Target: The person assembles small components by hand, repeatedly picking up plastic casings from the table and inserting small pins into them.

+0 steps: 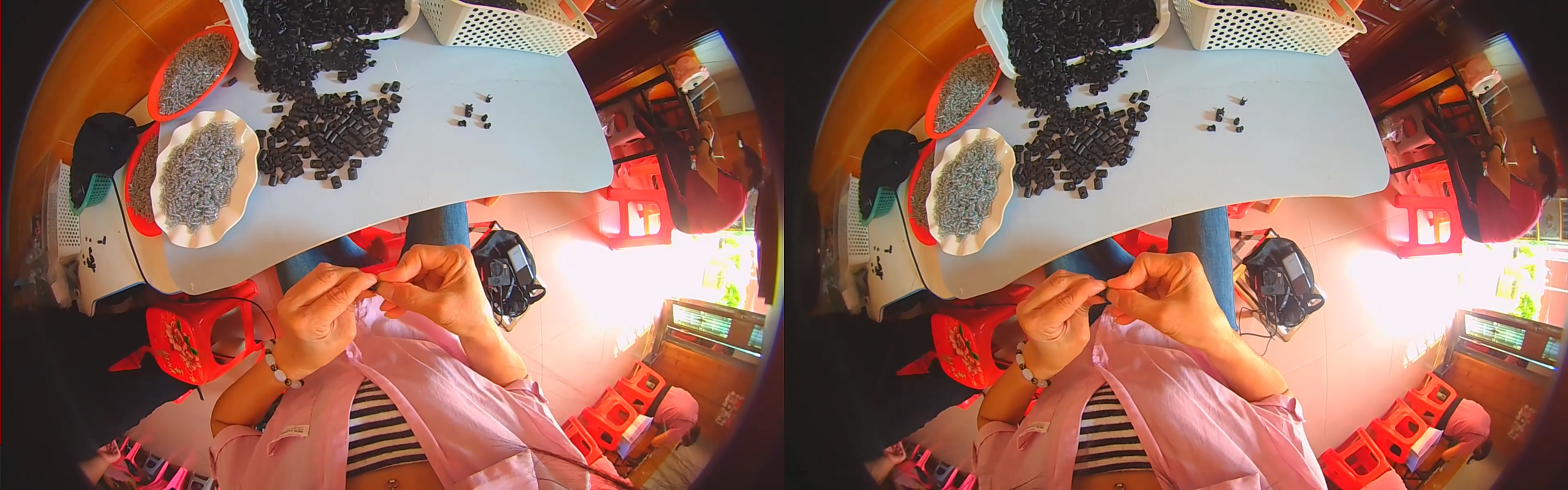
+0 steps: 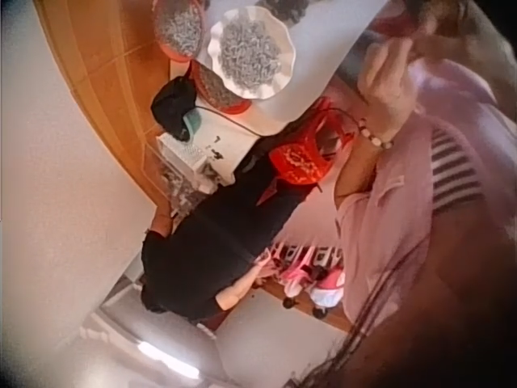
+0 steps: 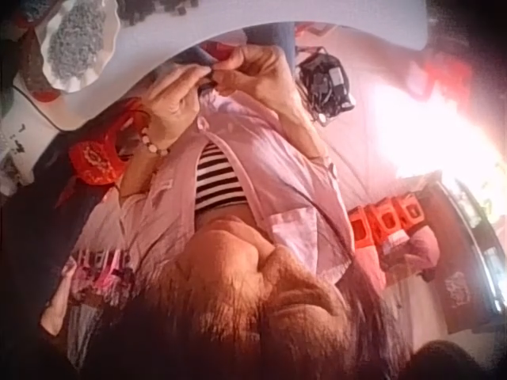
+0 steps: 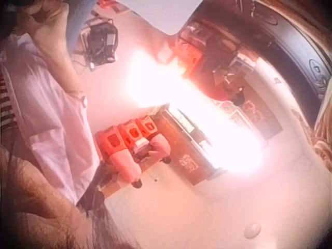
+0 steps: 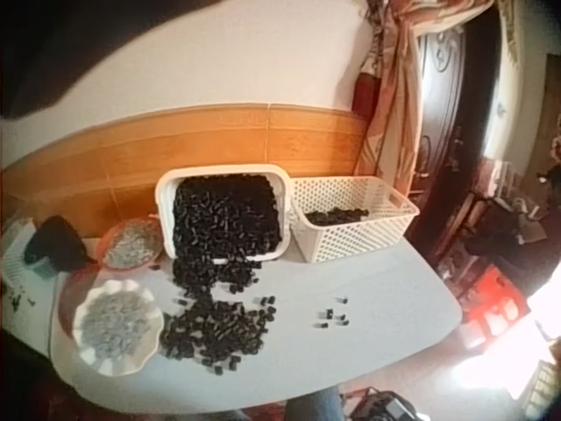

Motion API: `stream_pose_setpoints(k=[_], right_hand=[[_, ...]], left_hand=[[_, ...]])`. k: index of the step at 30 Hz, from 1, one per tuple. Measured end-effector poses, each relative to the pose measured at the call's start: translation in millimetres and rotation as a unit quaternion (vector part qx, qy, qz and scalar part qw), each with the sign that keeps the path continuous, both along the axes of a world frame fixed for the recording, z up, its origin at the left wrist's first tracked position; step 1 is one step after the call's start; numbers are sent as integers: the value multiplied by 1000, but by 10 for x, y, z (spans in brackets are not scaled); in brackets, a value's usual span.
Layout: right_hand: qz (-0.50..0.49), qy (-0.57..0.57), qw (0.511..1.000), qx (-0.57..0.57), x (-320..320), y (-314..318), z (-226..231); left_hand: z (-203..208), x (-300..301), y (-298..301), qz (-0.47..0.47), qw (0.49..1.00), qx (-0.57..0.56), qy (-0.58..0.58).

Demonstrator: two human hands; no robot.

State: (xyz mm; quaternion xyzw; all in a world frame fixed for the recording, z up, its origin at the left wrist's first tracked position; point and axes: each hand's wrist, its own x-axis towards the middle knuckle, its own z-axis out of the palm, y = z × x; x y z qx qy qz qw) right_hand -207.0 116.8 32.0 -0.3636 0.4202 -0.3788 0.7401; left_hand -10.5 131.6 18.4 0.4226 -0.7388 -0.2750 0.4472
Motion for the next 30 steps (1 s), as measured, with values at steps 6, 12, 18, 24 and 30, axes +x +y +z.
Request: stream_pose_setpoints(k=[6, 12, 18, 24, 30], right_hand=[[12, -104, 994, 31, -40, -52, -87], [15, -116, 993, 25, -75, -38, -159], [5, -124, 992, 0, -49, -12, -242], [-27, -119, 992, -21, 39, -16, -165], [-20, -65, 996, -65, 29, 30, -167]], left_hand=[[-2, -31, 53, 4, 999, 21, 29], [55, -48, 29, 0, 998, 28, 51], [39, -36, 17, 20, 996, 57, 68], [-61, -21, 38, 37, 982, 125, 133], [-116, -42, 62, 42, 960, 176, 213]])
